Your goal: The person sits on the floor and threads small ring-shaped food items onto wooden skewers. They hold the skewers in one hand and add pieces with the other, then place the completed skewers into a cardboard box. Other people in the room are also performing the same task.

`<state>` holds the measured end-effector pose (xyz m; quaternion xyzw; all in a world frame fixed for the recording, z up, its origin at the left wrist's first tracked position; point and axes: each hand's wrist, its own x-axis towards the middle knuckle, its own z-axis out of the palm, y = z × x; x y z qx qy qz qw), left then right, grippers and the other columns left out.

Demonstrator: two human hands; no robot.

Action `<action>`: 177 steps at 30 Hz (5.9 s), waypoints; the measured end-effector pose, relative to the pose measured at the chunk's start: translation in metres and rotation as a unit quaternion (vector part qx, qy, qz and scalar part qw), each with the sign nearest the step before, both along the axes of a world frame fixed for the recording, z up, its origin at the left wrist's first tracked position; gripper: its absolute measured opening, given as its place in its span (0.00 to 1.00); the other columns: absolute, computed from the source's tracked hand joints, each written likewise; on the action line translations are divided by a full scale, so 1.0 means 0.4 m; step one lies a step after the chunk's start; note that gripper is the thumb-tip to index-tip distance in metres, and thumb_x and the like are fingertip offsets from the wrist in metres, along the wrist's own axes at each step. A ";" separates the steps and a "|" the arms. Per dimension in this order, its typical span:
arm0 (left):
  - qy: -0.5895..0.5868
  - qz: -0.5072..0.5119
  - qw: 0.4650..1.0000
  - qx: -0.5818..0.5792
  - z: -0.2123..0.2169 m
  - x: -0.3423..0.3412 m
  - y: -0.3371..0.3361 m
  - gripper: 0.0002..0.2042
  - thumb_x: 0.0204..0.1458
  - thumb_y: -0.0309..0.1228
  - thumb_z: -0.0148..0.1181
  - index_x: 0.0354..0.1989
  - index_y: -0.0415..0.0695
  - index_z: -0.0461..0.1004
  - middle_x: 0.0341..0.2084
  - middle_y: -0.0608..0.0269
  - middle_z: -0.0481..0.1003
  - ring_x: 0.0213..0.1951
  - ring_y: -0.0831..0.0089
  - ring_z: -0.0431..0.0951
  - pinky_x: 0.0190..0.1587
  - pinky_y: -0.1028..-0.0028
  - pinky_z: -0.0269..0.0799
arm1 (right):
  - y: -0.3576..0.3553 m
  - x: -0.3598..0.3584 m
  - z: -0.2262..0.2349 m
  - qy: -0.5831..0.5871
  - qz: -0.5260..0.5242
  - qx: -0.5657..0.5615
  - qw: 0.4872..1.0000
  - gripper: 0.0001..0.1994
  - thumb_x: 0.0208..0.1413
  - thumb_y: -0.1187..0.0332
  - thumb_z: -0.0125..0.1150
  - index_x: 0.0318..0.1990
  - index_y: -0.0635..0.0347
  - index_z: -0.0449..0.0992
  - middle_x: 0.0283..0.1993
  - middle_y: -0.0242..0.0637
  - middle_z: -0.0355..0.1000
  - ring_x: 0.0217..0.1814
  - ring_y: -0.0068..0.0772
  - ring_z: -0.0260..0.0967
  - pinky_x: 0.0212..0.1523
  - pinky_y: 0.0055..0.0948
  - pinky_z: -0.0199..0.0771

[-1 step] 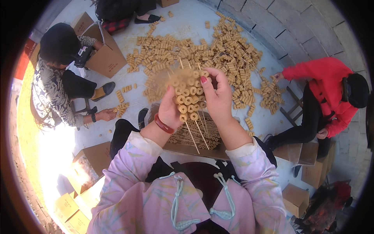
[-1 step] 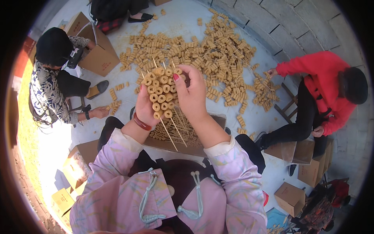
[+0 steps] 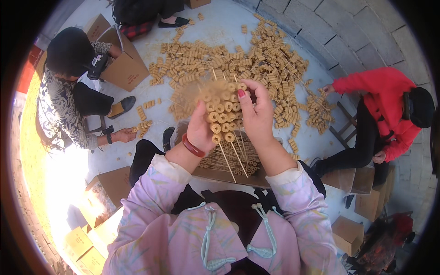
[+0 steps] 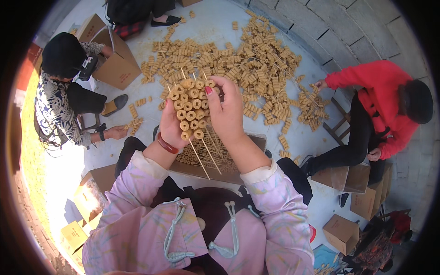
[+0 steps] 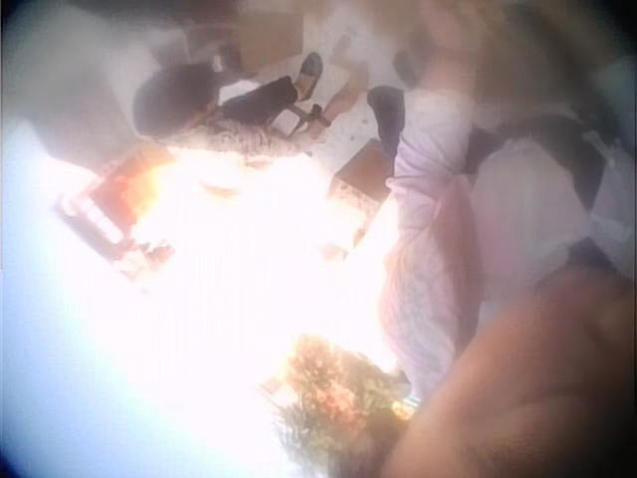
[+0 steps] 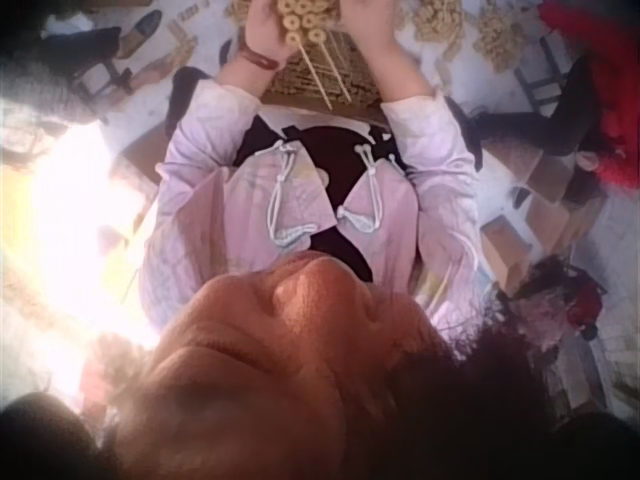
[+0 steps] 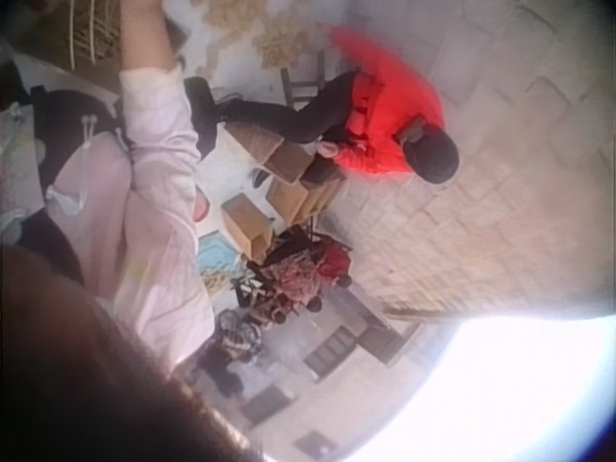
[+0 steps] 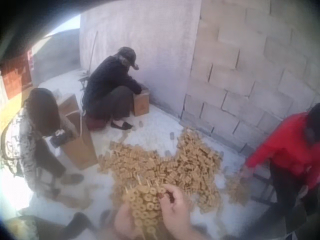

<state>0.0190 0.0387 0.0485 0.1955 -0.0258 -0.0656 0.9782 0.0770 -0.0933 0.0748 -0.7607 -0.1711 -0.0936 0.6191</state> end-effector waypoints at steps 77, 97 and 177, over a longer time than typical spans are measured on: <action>0.027 -0.160 0.984 -0.075 -0.044 -0.017 0.012 0.27 0.55 0.39 0.52 0.62 0.40 0.61 0.55 0.52 0.70 0.54 0.60 0.73 0.57 0.63 0.70 | -0.118 -0.116 0.033 -0.221 0.043 -0.256 0.940 0.27 0.59 0.58 0.53 0.61 0.65 0.63 0.63 0.55 0.60 0.64 0.55 0.57 0.62 0.44 0.54; -0.255 -0.339 0.444 0.789 -0.280 0.011 -0.179 0.49 0.31 0.34 0.68 0.68 0.46 0.49 0.55 0.42 0.63 0.57 0.46 0.64 0.62 0.61 0.59 | -0.364 -0.365 -0.273 0.229 0.312 -0.525 0.758 0.19 0.56 0.53 0.53 0.40 0.62 0.78 0.40 0.45 0.75 0.47 0.45 0.71 0.49 0.42 0.67; -0.368 -0.155 0.377 0.836 -0.666 -0.022 -0.291 0.27 0.46 0.33 0.57 0.59 0.45 0.64 0.54 0.56 0.66 0.56 0.59 0.66 0.54 0.61 0.64 | -0.274 -0.276 -0.544 0.405 0.253 -0.639 0.603 0.37 0.53 0.63 0.55 0.69 0.66 0.48 0.72 0.58 0.42 0.60 0.50 0.66 0.55 0.40 0.68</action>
